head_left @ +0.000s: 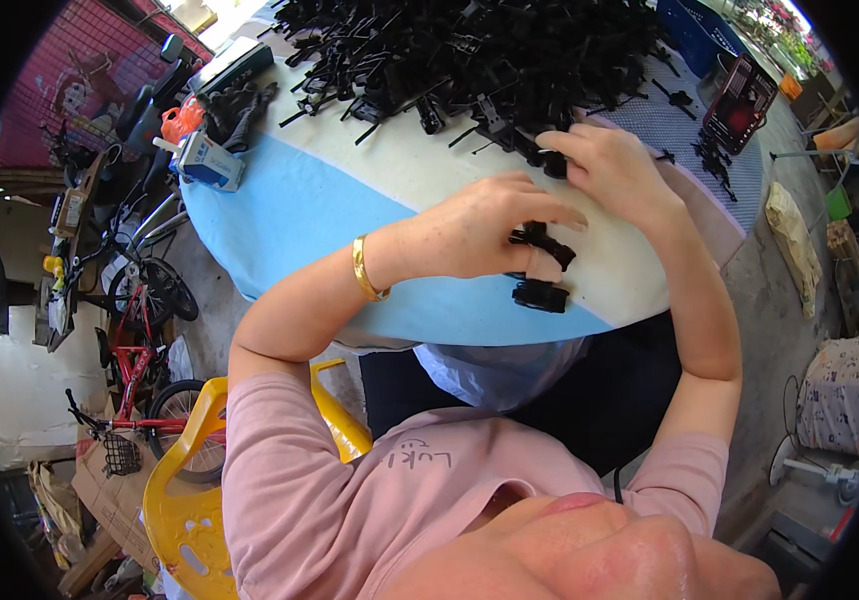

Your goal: Assembling small black plastic components by hand at a workstation.

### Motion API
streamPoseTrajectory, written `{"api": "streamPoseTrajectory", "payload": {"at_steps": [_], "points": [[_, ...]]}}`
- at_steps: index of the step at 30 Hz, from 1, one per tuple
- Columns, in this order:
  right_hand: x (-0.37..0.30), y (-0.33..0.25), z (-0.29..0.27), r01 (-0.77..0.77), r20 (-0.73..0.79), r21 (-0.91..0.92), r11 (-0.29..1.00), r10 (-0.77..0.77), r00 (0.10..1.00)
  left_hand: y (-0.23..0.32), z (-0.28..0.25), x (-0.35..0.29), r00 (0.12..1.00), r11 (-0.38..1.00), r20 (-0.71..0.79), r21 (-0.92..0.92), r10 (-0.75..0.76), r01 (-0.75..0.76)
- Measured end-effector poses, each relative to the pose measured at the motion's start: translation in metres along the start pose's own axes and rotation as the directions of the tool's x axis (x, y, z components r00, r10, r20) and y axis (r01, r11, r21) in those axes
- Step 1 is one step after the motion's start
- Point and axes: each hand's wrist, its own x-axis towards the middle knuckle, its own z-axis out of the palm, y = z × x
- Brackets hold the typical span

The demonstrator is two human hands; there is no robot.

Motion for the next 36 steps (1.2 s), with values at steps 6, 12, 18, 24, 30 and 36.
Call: {"api": "streamPoseTrajectory", "payload": {"at_steps": [6, 12, 18, 24, 30, 36], "points": [[0.005, 0.003, -0.012, -0.121, -0.127, 0.130, 0.984, 0.137, 0.982, -0.009, -0.008, 0.006, 0.854, 0.981, -0.513, 0.196, 0.089, 0.016], [0.010, -0.034, -0.023, -0.284, 0.081, 0.742, 0.608, 0.339, 0.937, -0.009, -0.005, 0.008, 0.843, 0.956, -0.509, 0.293, 0.174, -0.021], [0.010, -0.046, -0.023, -0.443, 0.325, 0.833, 0.331, 0.355, 0.876, -0.011, -0.006, 0.004, 0.895, 0.880, -0.442, -0.447, -0.062, -0.160], [0.005, -0.046, -0.015, -0.182, -0.040, 0.840, 0.510, 0.393, 0.919, -0.008, -0.016, 0.005, 0.833, 0.737, -0.477, -0.663, -0.280, -0.132], [0.008, -0.055, -0.019, -0.194, 0.007, 0.791, 0.581, 0.308, 0.951, -0.002, -0.009, 0.004, 0.821, 0.816, -0.489, -0.576, -0.295, -0.050], [0.004, -0.057, -0.021, -0.161, -0.032, 0.788, 0.594, 0.301, 0.953, -0.002, -0.005, 0.004, 0.806, 0.857, -0.533, -0.512, -0.258, -0.064]]}}
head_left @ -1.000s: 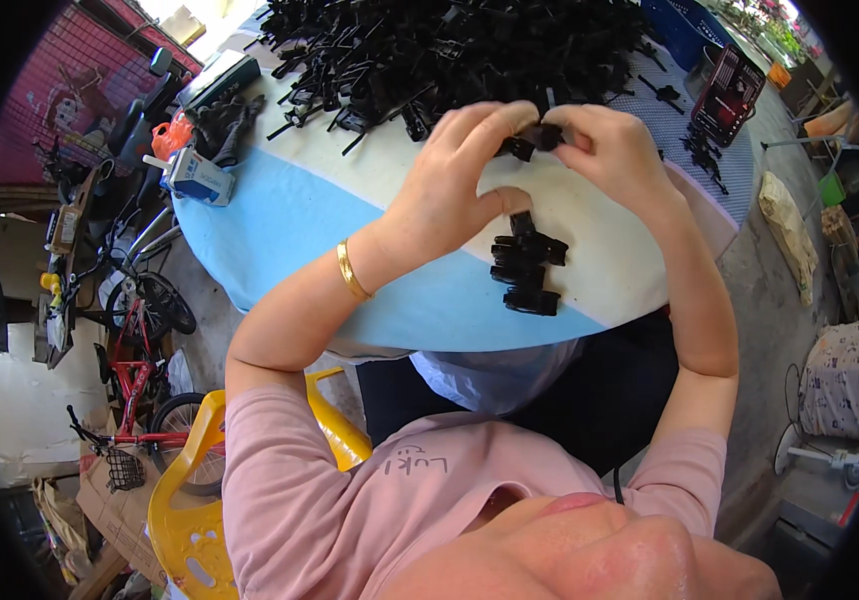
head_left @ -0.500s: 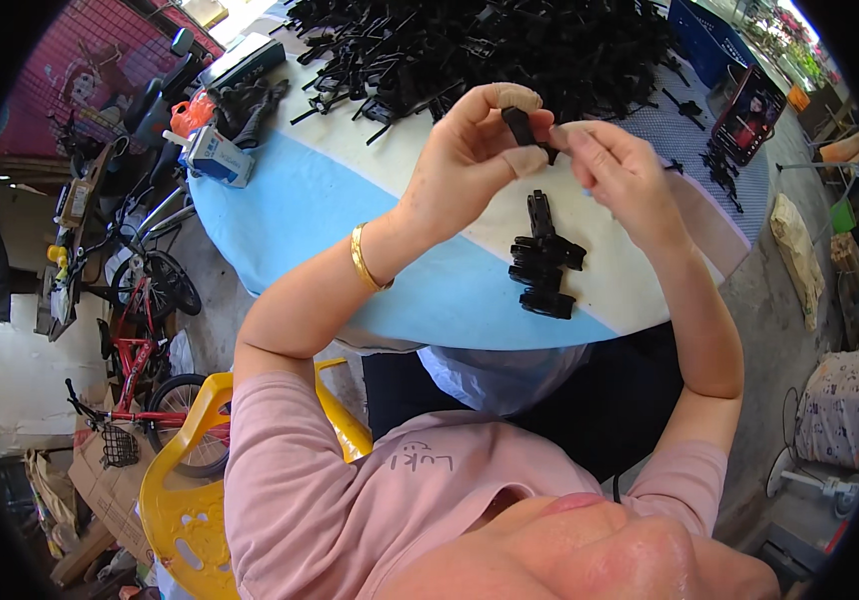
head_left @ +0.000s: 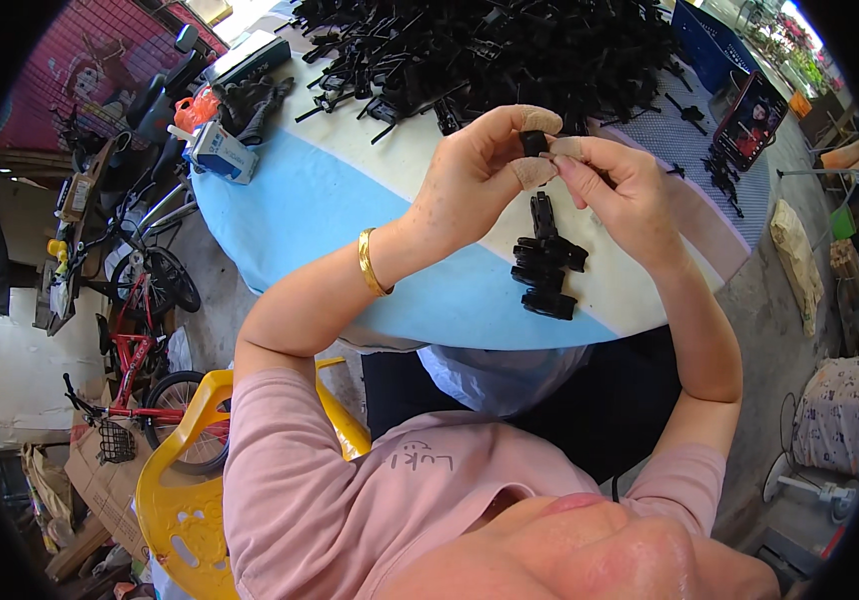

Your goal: Assembling small black plastic components by hand at a workstation.

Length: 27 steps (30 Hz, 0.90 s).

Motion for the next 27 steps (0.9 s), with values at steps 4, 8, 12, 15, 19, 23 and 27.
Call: {"api": "streamPoseTrajectory", "payload": {"at_steps": [4, 8, 12, 15, 19, 23, 27], "points": [[-0.001, -0.010, 0.001, -0.069, 0.040, -0.041, 0.997, 0.070, 0.997, -0.004, -0.007, -0.001, 0.997, 0.999, 0.074, 0.053, -0.009, 0.005], [-0.004, -0.011, 0.007, -0.125, -0.012, 0.058, 0.990, 0.126, 0.992, -0.005, -0.004, -0.003, 0.992, 0.975, 0.044, 0.186, 0.115, -0.121], [-0.001, -0.012, 0.007, -0.218, -0.006, 0.134, 0.967, 0.221, 0.975, -0.001, -0.003, -0.001, 0.979, 0.868, 0.043, 0.456, 0.197, -0.195], [0.003, -0.004, -0.003, -0.132, -0.047, 0.063, 0.989, 0.135, 0.990, 0.000, 0.006, 0.002, 0.982, 0.899, -0.037, 0.410, 0.183, -0.152], [0.000, -0.013, -0.002, -0.018, -0.099, -0.160, 0.987, 0.002, 0.995, -0.003, 0.002, 0.000, 0.956, 0.749, 0.045, 0.611, 0.290, -0.256], [-0.001, -0.004, 0.004, 0.057, -0.126, -0.240, 0.969, -0.089, 0.988, -0.003, 0.006, -0.006, 0.967, 0.671, 0.090, 0.705, 0.239, -0.231], [0.000, -0.001, -0.010, 0.052, -0.202, -0.035, 0.998, -0.058, 0.978, 0.011, -0.001, 0.003, 0.941, 0.779, 0.068, 0.543, 0.332, -0.314]]}}
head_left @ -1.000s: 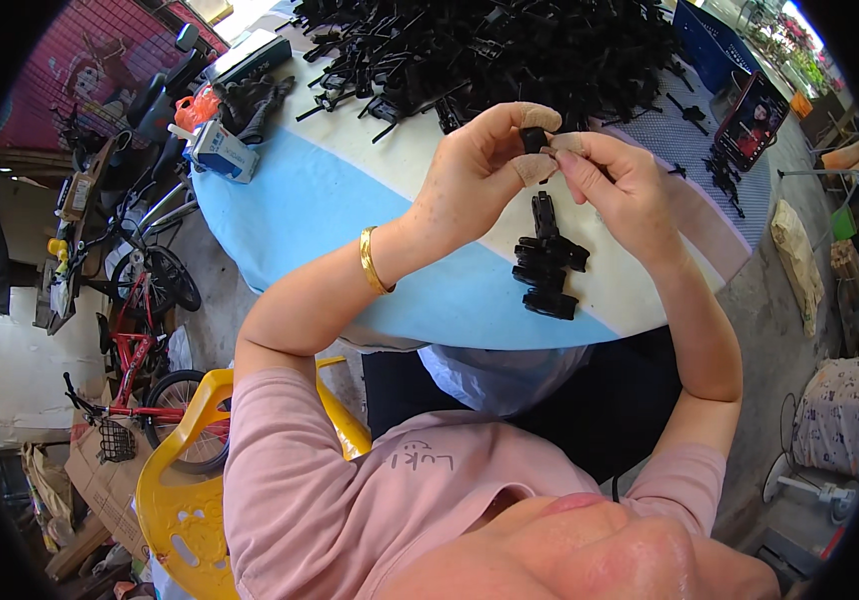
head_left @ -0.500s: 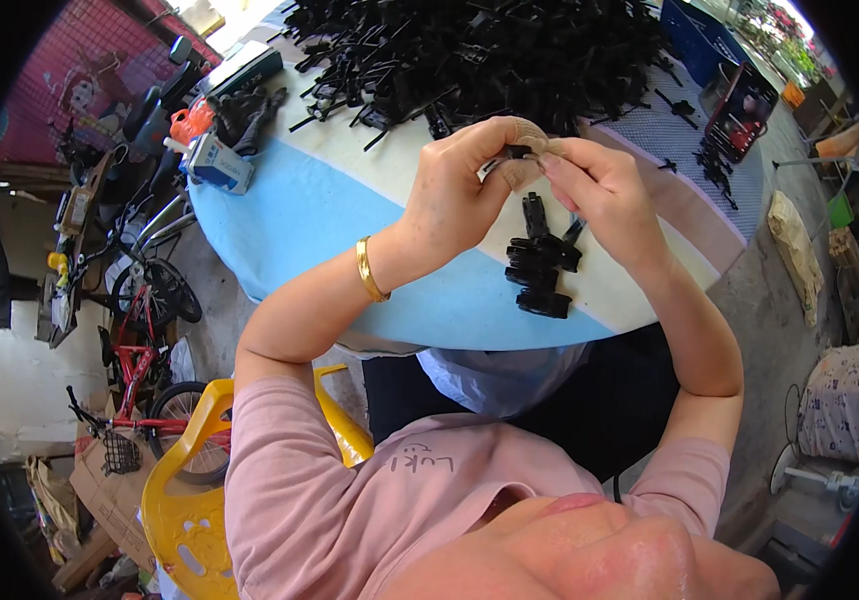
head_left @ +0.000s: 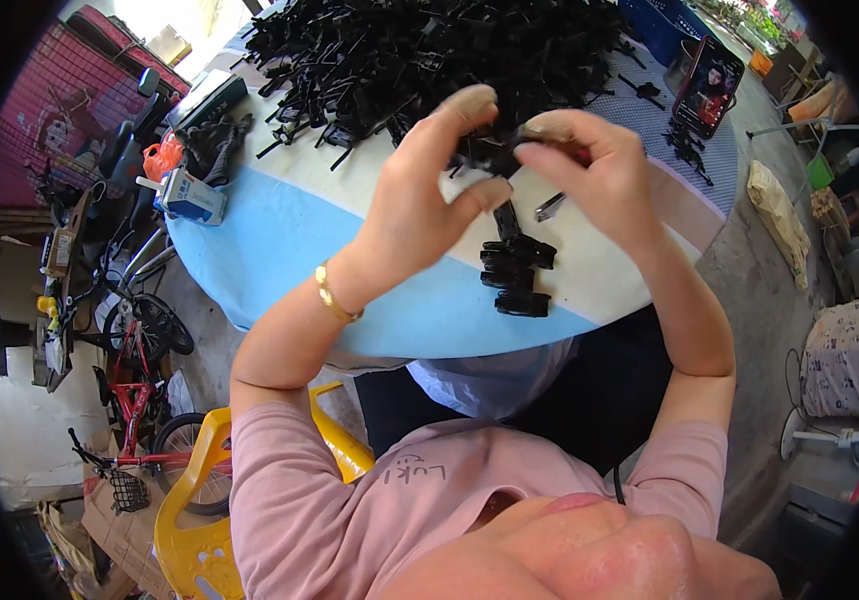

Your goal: Assembling small black plastic components by hand at a workstation.

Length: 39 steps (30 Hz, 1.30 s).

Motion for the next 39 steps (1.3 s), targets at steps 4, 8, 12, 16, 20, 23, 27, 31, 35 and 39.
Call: {"api": "streamPoseTrajectory", "payload": {"at_steps": [4, 8, 12, 16, 20, 23, 27, 31, 35, 39], "points": [[0.005, -0.001, -0.026, -0.163, 0.234, 0.195, 0.967, 0.115, 0.965, -0.012, -0.022, 0.009, 0.813, 0.560, 0.554, -0.621, -0.181, 0.548], [0.004, 0.002, -0.025, -0.140, 0.391, 0.280, 0.950, 0.021, 0.920, -0.014, -0.007, 0.002, 0.768, 0.263, 0.633, -0.729, -0.093, 0.633], [0.007, -0.003, -0.022, -0.130, 0.470, 0.281, 0.951, -0.018, 0.883, -0.014, -0.002, -0.002, 0.720, 0.214, 0.666, -0.687, -0.196, 0.694], [0.003, 0.004, -0.013, -0.043, 0.298, 0.089, 0.995, 0.015, 0.954, -0.010, -0.001, 0.000, 0.737, 0.249, 0.560, -0.706, -0.378, 0.664], [0.000, 0.001, -0.013, -0.163, 0.210, 0.029, 0.986, 0.154, 0.966, -0.014, 0.003, -0.001, 0.839, 0.528, 0.351, -0.657, -0.416, 0.538], [-0.006, -0.009, 0.000, -0.131, 0.204, -0.043, 0.990, 0.137, 0.969, -0.007, 0.004, -0.006, 0.872, 0.620, 0.263, -0.621, -0.412, 0.480], [-0.007, -0.009, 0.005, -0.116, 0.215, -0.100, 0.988, 0.136, 0.967, -0.007, 0.007, -0.009, 0.919, 0.714, 0.181, -0.584, -0.350, 0.387], [-0.007, -0.011, 0.005, -0.146, 0.223, -0.084, 0.986, 0.161, 0.961, -0.007, 0.008, -0.010, 0.923, 0.704, 0.170, -0.604, -0.344, 0.373], [-0.008, -0.017, 0.009, -0.179, 0.236, -0.105, 0.978, 0.200, 0.951, -0.006, 0.010, -0.013, 0.946, 0.753, 0.084, -0.585, -0.314, 0.301], [-0.005, -0.018, 0.008, -0.222, 0.247, -0.091, 0.971, 0.238, 0.939, -0.010, 0.011, -0.014, 0.987, 0.913, -0.037, -0.386, -0.159, 0.132]]}}
